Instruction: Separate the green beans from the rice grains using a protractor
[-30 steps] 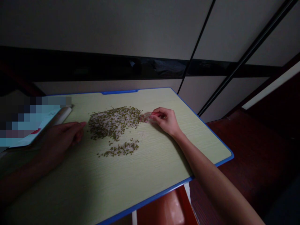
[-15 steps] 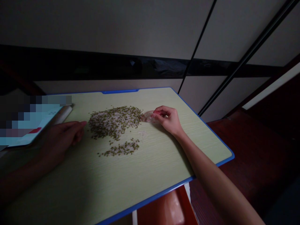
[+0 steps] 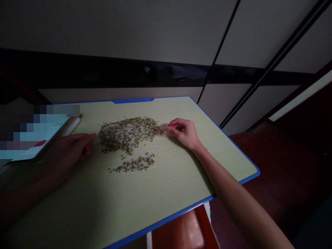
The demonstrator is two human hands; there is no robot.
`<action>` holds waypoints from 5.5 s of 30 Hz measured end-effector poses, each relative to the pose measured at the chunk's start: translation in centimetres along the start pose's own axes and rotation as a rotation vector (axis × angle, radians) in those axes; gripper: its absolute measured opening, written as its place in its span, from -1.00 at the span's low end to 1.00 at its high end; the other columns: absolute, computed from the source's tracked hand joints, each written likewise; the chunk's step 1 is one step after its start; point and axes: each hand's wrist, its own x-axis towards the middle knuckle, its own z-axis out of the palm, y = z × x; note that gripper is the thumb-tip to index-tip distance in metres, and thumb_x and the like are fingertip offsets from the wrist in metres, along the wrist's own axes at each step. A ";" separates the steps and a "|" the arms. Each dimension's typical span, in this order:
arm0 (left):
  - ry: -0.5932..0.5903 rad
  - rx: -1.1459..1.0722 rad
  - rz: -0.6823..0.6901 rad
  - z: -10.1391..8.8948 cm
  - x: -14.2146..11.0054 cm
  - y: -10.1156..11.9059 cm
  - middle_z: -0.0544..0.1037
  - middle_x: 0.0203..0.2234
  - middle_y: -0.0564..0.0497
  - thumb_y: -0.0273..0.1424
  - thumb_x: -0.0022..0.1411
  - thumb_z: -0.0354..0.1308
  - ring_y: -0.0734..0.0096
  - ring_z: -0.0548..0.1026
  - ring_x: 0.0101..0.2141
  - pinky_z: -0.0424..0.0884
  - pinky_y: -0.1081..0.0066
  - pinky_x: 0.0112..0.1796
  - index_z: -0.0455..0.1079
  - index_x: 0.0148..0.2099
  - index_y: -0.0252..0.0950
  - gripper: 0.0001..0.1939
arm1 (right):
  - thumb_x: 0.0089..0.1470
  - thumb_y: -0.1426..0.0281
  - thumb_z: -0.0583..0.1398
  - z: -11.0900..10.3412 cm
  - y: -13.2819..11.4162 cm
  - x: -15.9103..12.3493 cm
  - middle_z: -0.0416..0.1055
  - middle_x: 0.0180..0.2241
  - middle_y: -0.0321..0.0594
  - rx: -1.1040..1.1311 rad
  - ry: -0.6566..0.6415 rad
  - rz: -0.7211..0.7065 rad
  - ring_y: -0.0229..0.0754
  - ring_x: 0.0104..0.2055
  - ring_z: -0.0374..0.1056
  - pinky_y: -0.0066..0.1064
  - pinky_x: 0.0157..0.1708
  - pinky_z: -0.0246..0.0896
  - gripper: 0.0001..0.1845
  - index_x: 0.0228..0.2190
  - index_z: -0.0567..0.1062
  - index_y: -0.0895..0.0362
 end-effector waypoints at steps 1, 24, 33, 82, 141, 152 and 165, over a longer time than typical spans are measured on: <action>0.003 0.004 -0.002 0.0 0.0 -0.1 0.18 -0.86 0.19 -0.18 0.04 0.03 0.55 0.14 -0.73 0.06 0.47 -0.61 0.15 -0.74 -0.24 -0.60 | -0.22 0.38 0.28 0.0 0.0 0.0 0.44 -0.59 -0.25 0.002 -0.005 0.001 -0.28 -0.55 0.32 -0.45 -0.55 0.20 -0.87 -0.57 0.46 0.19; 0.006 0.016 -0.016 0.1 -0.1 0.4 0.17 -0.86 0.19 -0.18 0.03 0.02 0.53 0.14 -0.71 0.06 0.45 -0.59 0.14 -0.75 -0.23 -0.59 | -0.15 0.34 0.27 0.2 -0.4 0.1 0.49 -0.55 -0.22 -0.062 -0.060 -0.087 -0.26 -0.52 0.35 -0.43 -0.51 0.24 -0.85 -0.53 0.52 0.18; 0.005 0.001 -0.028 0.2 -0.1 0.5 0.19 -0.86 0.18 -0.16 0.02 0.02 0.52 0.15 -0.72 0.07 0.45 -0.59 0.15 -0.77 -0.22 -0.58 | -0.16 0.36 0.28 -0.2 -0.1 0.1 0.51 -0.54 -0.23 -0.059 -0.066 -0.063 -0.27 -0.52 0.35 -0.42 -0.49 0.25 -0.88 -0.50 0.56 0.16; 0.026 -0.019 -0.005 0.2 0.1 0.0 0.18 -0.86 0.19 -0.19 0.00 0.04 0.55 0.13 -0.74 0.05 0.47 -0.63 0.15 -0.76 -0.23 -0.61 | -0.18 0.40 0.27 -0.1 -0.5 -0.2 0.50 -0.57 -0.20 -0.063 -0.079 -0.039 -0.29 -0.56 0.32 -0.46 -0.56 0.18 -0.85 -0.48 0.58 0.22; 0.011 -0.005 -0.024 0.1 -0.1 0.2 0.18 -0.86 0.19 -0.17 0.03 0.03 0.56 0.13 -0.73 0.06 0.46 -0.62 0.14 -0.75 -0.24 -0.59 | -0.15 0.37 0.26 0.1 -0.8 -0.4 0.50 -0.57 -0.21 -0.076 -0.145 -0.061 -0.26 -0.54 0.31 -0.43 -0.53 0.19 -0.84 -0.46 0.59 0.20; 0.021 -0.004 -0.014 0.1 -0.2 0.6 0.17 -0.87 0.19 -0.21 0.00 0.03 0.55 0.13 -0.73 0.06 0.47 -0.61 0.14 -0.77 -0.23 -0.61 | -0.15 0.38 0.26 -0.1 -0.5 -0.2 0.50 -0.57 -0.23 -0.103 -0.080 -0.068 -0.30 -0.56 0.31 -0.46 -0.57 0.18 -0.85 -0.46 0.59 0.18; 0.005 0.013 -0.025 0.2 -0.1 0.5 0.18 -0.86 0.18 -0.17 0.03 0.01 0.53 0.14 -0.73 0.07 0.46 -0.61 0.14 -0.76 -0.22 -0.58 | -0.19 0.38 0.28 -0.1 -0.2 -0.1 0.50 -0.56 -0.20 -0.055 -0.030 -0.019 -0.28 -0.57 0.33 -0.45 -0.57 0.20 -0.85 -0.50 0.58 0.20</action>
